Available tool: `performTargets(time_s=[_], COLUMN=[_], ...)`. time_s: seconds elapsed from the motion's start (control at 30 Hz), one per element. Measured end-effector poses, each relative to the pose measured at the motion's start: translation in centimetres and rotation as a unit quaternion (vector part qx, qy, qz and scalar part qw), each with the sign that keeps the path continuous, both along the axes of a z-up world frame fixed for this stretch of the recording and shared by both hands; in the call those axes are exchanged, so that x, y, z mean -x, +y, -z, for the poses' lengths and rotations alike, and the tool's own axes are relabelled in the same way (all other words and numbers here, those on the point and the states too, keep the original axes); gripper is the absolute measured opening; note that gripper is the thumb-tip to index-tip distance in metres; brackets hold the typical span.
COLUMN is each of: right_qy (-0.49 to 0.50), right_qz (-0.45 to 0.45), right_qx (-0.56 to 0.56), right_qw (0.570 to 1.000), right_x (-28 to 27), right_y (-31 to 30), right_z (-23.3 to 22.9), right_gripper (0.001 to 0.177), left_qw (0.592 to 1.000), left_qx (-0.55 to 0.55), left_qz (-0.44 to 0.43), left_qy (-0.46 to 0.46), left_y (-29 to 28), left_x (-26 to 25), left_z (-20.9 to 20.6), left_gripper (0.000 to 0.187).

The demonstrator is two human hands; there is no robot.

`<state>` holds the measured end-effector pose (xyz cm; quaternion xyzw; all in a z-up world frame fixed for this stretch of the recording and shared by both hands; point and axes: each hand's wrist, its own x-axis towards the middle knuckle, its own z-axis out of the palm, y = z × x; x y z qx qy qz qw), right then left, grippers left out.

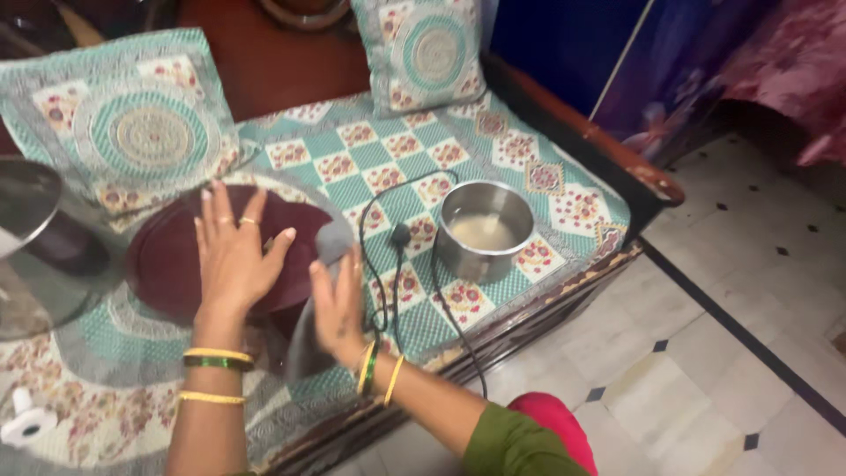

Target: The person cleans the parts of a wet grinder by wiping the base and the lid with a grey cloth, then rinses a metal pot in a larger container of water.

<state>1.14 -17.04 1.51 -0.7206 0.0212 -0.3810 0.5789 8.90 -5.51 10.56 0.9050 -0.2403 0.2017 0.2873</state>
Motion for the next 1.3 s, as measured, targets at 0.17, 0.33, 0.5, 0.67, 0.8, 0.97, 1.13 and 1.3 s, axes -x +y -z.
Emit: performTargets(time_s=[0.17,0.33,0.5,0.67,0.8,0.97,1.13,1.3], right_qy=[0.076,0.278,0.242,-0.007,-0.039,0.084,0.288,0.153], right_qz=[-0.088,-0.238,-0.270,-0.159,-0.020,-0.252,-0.309,-0.409], right_qx=[0.038,0.132,0.018,-0.034,0.113,-0.018,0.020,-0.286], right_qw=[0.993,0.921,0.932,0.987,0.993,0.964,0.906,0.853], right_x=[-7.6,-17.2,-14.2,-2.6,-0.1,-7.6,-16.0,-14.8], right_y=[-4.8,-8.8,-8.7,-4.1,-1.4,-6.4,-9.2,-10.0], right_z=[-0.3,-2.5,-1.8,-1.2,0.1,-2.4,-3.1,4.3], right_gripper=[0.069,0.085,0.089,0.070,0.068,0.062,0.060,0.060], left_qw=[0.991,0.990,0.988,0.989,0.989,0.988,0.988,0.993], left_qx=[-0.100,-0.094,-0.095,-0.097,-0.102,-0.104,-0.085,-0.063], left_qz=[-0.039,-0.046,-0.058,-0.060,-0.067,-0.068,-0.064,-0.047], left_qy=[0.086,0.095,0.108,0.089,0.084,0.092,0.114,0.092], left_y=[-0.6,-0.7,-0.6,-0.8,-0.7,-0.8,-0.8,-0.5], left_x=[-2.5,-2.8,-2.3,-2.5,-2.4,-2.4,-2.7,-2.3], left_z=[2.0,2.2,2.0,2.2,2.4,2.0,1.9,2.1], left_gripper=[0.066,0.066,0.066,0.066,0.065,0.064,0.071,0.072])
